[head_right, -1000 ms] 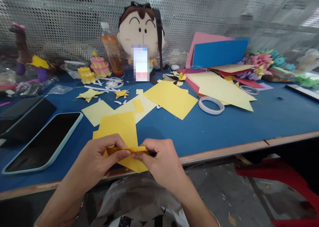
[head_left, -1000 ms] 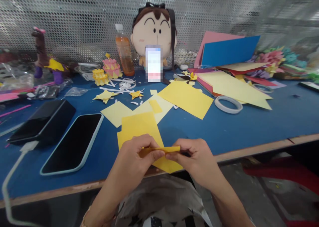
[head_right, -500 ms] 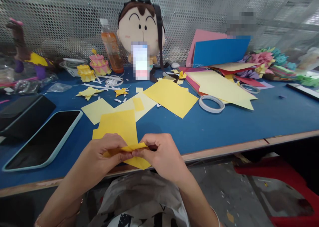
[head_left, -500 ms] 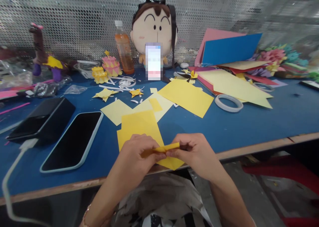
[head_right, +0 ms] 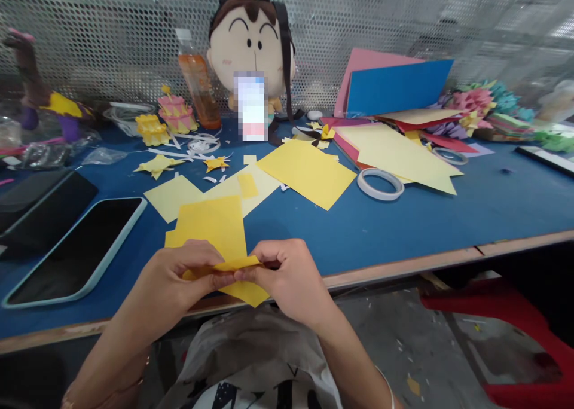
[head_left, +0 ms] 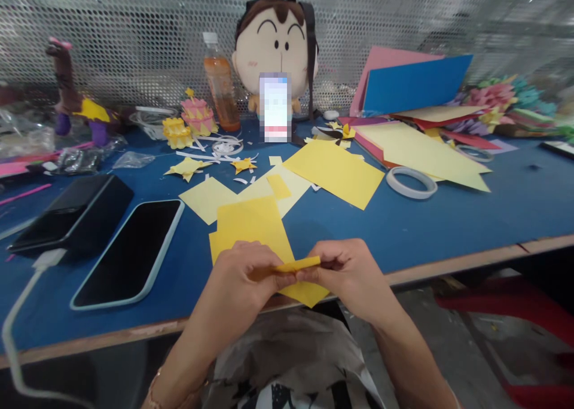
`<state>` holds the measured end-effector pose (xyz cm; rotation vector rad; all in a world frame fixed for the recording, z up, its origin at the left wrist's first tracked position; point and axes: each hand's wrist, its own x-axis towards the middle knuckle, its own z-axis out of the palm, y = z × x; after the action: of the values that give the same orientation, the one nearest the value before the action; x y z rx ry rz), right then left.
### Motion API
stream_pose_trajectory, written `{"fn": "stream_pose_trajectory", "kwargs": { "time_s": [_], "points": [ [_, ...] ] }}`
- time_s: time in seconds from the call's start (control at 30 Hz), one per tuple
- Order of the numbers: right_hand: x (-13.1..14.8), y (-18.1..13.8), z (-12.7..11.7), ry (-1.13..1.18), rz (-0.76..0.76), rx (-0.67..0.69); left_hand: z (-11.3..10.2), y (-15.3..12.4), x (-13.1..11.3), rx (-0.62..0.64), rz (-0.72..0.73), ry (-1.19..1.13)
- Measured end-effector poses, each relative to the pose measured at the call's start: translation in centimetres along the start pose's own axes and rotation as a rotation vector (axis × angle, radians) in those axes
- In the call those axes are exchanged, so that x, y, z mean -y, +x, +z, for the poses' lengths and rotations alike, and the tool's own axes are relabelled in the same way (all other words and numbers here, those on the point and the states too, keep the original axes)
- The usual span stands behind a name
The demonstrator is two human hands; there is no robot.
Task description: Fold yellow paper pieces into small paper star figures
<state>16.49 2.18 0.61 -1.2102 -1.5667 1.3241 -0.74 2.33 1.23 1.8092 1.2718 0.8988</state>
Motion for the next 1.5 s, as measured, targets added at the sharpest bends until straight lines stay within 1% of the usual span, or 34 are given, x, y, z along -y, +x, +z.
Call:
{"fn": "stream_pose_trajectory", "kwargs": {
  "time_s": [0.13,0.33,0.43,0.67,0.8,1.0,1.2,1.4,1.5],
  "points": [
    [0.3,0.1,-0.1,0.013,0.001,0.033,-0.2,0.0,-0.1,0.033,0.001,0.009],
    [1.2,0.3,-0.5,0.013,0.008,0.146,-0.7,0.0,-0.4,0.16,0.009,0.051],
    [1.3,0.4,-0.6,0.042,0.026,0.153,-0.8,0.0,-0.5,0.181,0.014,0.052],
    [1.1,0.1,-0.1,0.107,0.071,0.066,-0.8,-0.1,-0.5,0.13,0.025,0.023],
    [1.1,0.0,0.0,0.108,0.051,0.03,-0.6,-0.1,-0.5,0.105,0.005,0.024],
    [0.8,-0.1,-0.3,0.014,0.043,0.067,-0.7,-0.3,-0.5,0.051,-0.035,0.074],
    [0.6,-0.3,-0.3,-0.019,0.007,0.031,-0.8,-0.2,-0.5,0.038,-0.041,0.106],
    [0.9,-0.6,-0.7,-0.07,0.058,0.092,-0.8,-0.3,-0.5,0.006,-0.031,0.109],
    [0.7,-0.6,-0.6,-0.083,0.061,0.082,-0.8,-0.2,-0.6,-0.007,-0.019,0.108]
  ]
}}
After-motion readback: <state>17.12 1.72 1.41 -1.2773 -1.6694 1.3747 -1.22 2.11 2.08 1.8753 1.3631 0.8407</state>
